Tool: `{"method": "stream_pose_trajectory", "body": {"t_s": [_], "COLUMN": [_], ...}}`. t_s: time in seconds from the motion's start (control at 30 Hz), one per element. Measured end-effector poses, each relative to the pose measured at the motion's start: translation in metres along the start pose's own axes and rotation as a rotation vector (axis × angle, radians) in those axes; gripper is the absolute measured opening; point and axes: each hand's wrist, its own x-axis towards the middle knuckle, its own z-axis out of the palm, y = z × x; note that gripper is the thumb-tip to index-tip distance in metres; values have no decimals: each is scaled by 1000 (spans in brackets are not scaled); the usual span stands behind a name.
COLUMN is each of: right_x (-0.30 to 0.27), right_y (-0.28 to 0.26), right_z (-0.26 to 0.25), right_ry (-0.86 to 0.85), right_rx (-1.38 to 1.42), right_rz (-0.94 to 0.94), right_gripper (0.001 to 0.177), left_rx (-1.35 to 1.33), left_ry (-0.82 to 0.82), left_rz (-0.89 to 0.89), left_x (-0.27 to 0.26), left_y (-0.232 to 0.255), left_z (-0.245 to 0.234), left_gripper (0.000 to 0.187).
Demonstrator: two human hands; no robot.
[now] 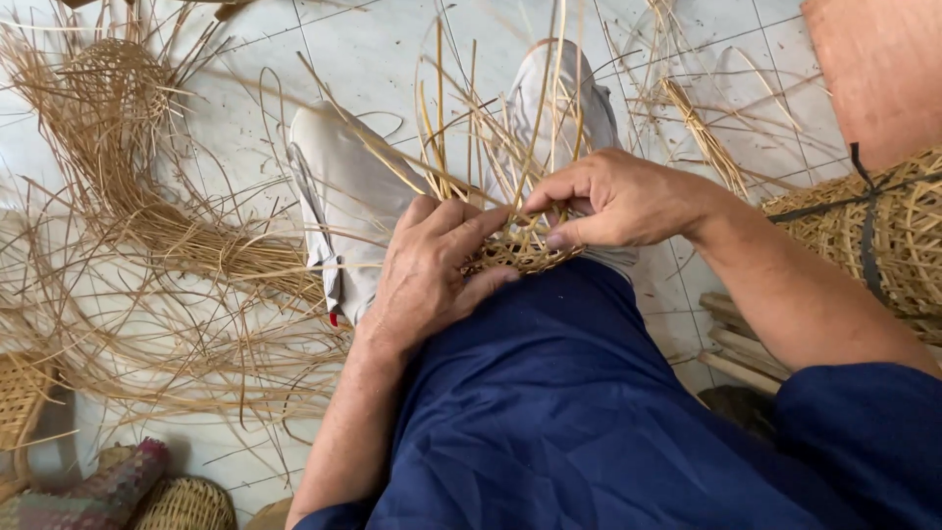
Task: A person is weaving a small basket using thin strips of natural material while sitting on the floor.
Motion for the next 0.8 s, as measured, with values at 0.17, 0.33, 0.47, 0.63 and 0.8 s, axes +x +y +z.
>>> {"method": "stream_pose_trajectory", "body": {"t_s": [0.17,0.33,0.47,0.63,0.8], "right_x": [3,7,6,4,5], "right_y": [12,14,15,11,10], "right_z": [3,5,6,4,8], "right_ry": [26,6,-2,13,16], "right_rx": [23,71,104,85,89], "right_rz": [-12,-36,-38,-34,-53], "right_gripper": [14,16,17,16,15], "left_rx": [-7,-24,-59,-77,-132], "left_ry": [-53,-39,-9,8,25], "left_rz": [-39,-53,-58,-96,-122], "left_x": [-2,-4,-2,2,2], "left_y": [-3,-5,-4,-2,-2], "left_z": [-1,-3,-1,0,-3], "left_gripper": [51,47,43,36,35]}}
